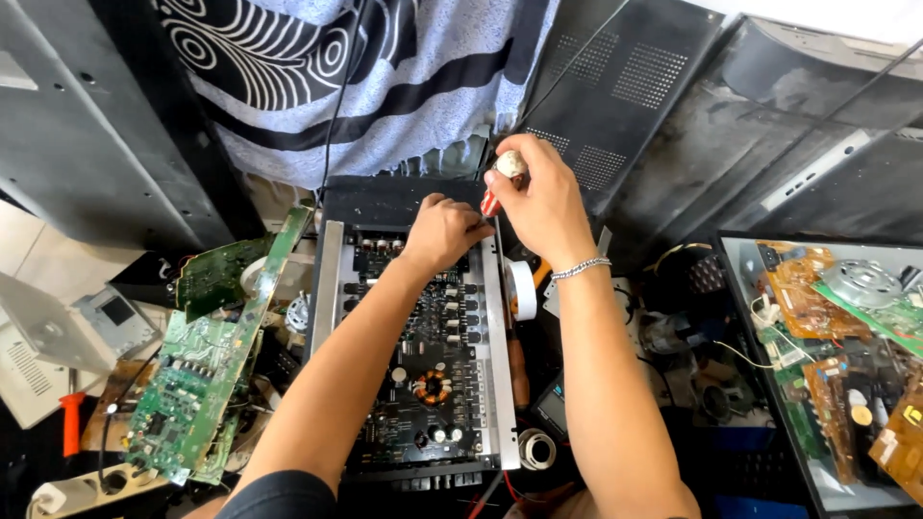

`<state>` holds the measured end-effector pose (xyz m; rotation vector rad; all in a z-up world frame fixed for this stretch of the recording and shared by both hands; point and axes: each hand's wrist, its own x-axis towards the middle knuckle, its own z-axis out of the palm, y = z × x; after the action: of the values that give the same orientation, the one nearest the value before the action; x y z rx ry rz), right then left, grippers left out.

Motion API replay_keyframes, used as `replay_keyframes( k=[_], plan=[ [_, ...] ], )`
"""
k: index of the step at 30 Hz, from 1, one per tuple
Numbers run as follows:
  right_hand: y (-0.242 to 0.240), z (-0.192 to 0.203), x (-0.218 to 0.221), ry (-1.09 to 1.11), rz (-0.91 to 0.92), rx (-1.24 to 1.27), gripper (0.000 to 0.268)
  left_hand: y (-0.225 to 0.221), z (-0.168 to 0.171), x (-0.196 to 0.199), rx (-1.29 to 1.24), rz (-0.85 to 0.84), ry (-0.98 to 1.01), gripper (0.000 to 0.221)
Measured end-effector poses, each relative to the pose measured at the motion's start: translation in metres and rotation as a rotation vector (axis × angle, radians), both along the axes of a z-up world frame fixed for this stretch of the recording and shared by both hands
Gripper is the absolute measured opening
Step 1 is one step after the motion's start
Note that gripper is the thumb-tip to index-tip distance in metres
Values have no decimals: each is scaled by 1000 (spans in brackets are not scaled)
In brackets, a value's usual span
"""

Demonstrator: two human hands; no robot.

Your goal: Repairing an electronic circuit board using a screwdriver and multimeter probes

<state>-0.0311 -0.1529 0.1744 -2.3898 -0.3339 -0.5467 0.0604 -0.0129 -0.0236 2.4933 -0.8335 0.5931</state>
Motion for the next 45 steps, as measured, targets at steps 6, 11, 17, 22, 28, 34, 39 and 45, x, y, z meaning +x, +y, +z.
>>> replay_keyframes(
  k=[6, 11, 17, 22, 28, 34, 39, 45],
  plan=[
    [8, 0, 1, -6, 24, 11, 28, 10, -2, 1, 13, 7, 49, 31],
    [7, 3, 3, 1, -3, -16, 27, 7, 8, 1, 5, -24, 71, 32],
    [9, 3, 2, 34, -24, -45, 27, 8, 7, 2, -11, -40, 89, 29],
    [11, 8, -3, 80, -107, -188, 24, 9, 13, -1, -34, -67, 50, 29],
    [0, 31, 19, 249, -181, -586, 31, 18, 40, -17, 23, -11, 247, 42],
    [33, 77, 2, 421, -165, -647, 64, 87, 24, -21, 400, 395, 235, 54],
    [32, 51, 37, 403, -218, -713, 54, 126, 2, -26, 315, 677, 381, 78],
    [44, 57, 47, 485, -130, -729, 47, 129, -36, -8, 183, 669, 248, 73]
  ],
)
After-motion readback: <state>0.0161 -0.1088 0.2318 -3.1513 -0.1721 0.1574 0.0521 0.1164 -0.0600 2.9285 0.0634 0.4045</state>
